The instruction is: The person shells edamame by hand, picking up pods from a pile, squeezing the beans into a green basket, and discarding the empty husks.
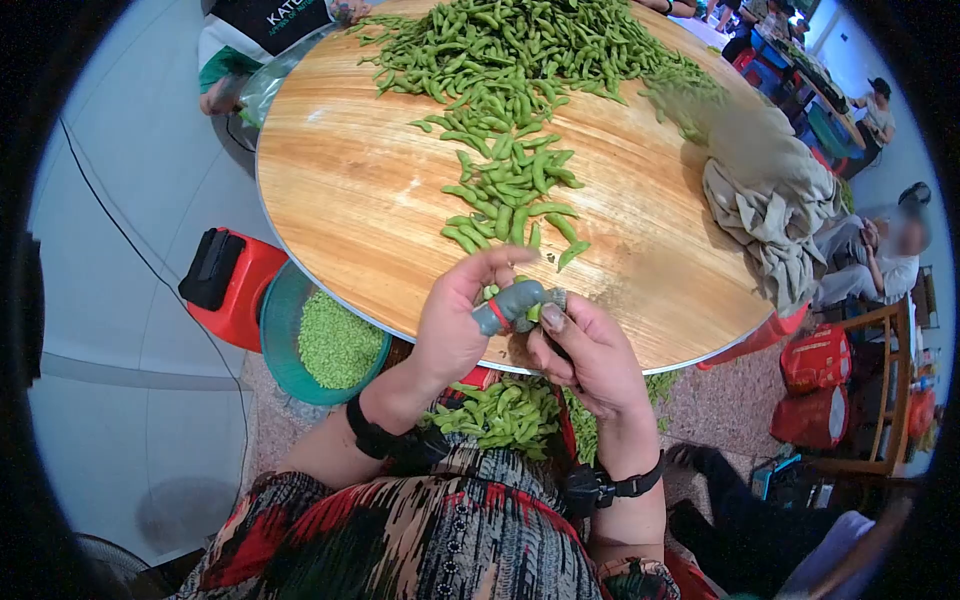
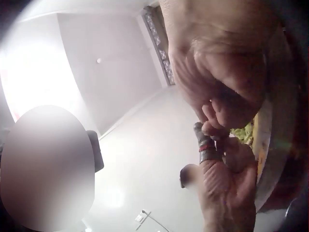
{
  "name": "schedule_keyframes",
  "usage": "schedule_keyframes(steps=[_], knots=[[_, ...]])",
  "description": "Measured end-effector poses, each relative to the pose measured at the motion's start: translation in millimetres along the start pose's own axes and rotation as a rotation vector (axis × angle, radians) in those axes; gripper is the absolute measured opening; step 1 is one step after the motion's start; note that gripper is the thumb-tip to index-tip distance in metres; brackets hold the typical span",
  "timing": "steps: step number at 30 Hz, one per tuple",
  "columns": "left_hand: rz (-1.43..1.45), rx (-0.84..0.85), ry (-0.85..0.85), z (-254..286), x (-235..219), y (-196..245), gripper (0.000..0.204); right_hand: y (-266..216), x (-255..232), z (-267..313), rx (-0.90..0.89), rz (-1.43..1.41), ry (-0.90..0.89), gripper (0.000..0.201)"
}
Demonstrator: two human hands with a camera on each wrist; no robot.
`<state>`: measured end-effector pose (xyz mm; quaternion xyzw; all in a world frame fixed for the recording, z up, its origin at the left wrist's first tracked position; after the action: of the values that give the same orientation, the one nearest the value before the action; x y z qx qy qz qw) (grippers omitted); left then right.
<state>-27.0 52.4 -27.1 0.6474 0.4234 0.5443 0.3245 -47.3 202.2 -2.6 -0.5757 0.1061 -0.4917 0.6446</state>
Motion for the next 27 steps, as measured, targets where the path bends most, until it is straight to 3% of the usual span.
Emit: schedule_keyframes(steps=[2, 3, 5, 7, 9, 13, 16, 18, 19, 21, 22, 24, 27], knots=[[-0.439, 0.236, 0.0, 1, 2, -1, 0.027, 2, -6, 1, -0.027, -0.074, -0.01, 0.024], [-0.44, 0.234, -0.004, 3, 3, 4, 0.027, 2, -8, 1, -0.054, -0.145, -0.025, 0.027], [-0.402, -0.012, -0.149, 5, 10, 14, 0.026, 0, -7, 1, -0.084, -0.091, 0.03, 0.028], [-0.48, -0.018, -0.138, 2, 11, 8, 0.025, 0, -8, 1, -0.112, -0.038, 0.087, 0.029], [-0.494, 0.172, -0.078, -2, 6, -4, 0.025, 1, -10, 2, -0.132, 0.169, 0.164, 0.03], [-0.567, 0.319, -0.105, -8, 1, -7, 0.024, 2, -11, 4, -0.224, 0.238, 0.246, 0.03], [-0.353, 0.178, -0.071, -7, 9, 3, 0.021, 1, 6, 7, -0.161, -0.033, 0.053, 0.031], [0.228, -0.249, 0.039, -3, 17, 9, 0.021, 3, 3, 7, -0.149, -0.038, 0.012, 0.032], [0.226, -0.25, 0.037, -4, 17, 7, 0.021, 4, 2, 7, -0.133, -0.039, -0.028, 0.033], [-0.121, -0.074, 0.022, -6, 11, -2, 0.022, 3, 0, 8, -0.148, -0.045, -0.063, 0.032], [-0.121, -0.075, 0.021, -7, 9, -8, 0.022, 1, 1, 9, -0.133, -0.077, -0.047, 0.03], [-0.315, 0.126, 0.014, -8, 7, -13, 0.022, 3, 1, 10, -0.113, -0.111, -0.029, 0.028], [-0.387, 0.125, 0.022, -11, 8, -9, 0.019, 7, 1, 6, -0.15, -0.05, 0.065, 0.022]])
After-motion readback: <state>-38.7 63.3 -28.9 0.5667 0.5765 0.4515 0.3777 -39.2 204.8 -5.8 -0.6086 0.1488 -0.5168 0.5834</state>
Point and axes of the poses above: each hand's wrist, its own z-axis away from the middle knuckle, its own x-axis out of the palm, y = z × x, the point moved 1 cm from there along -z, towards the middle knuckle, and after that the axes turned 3 degrees about x, right-handed, at the moved point
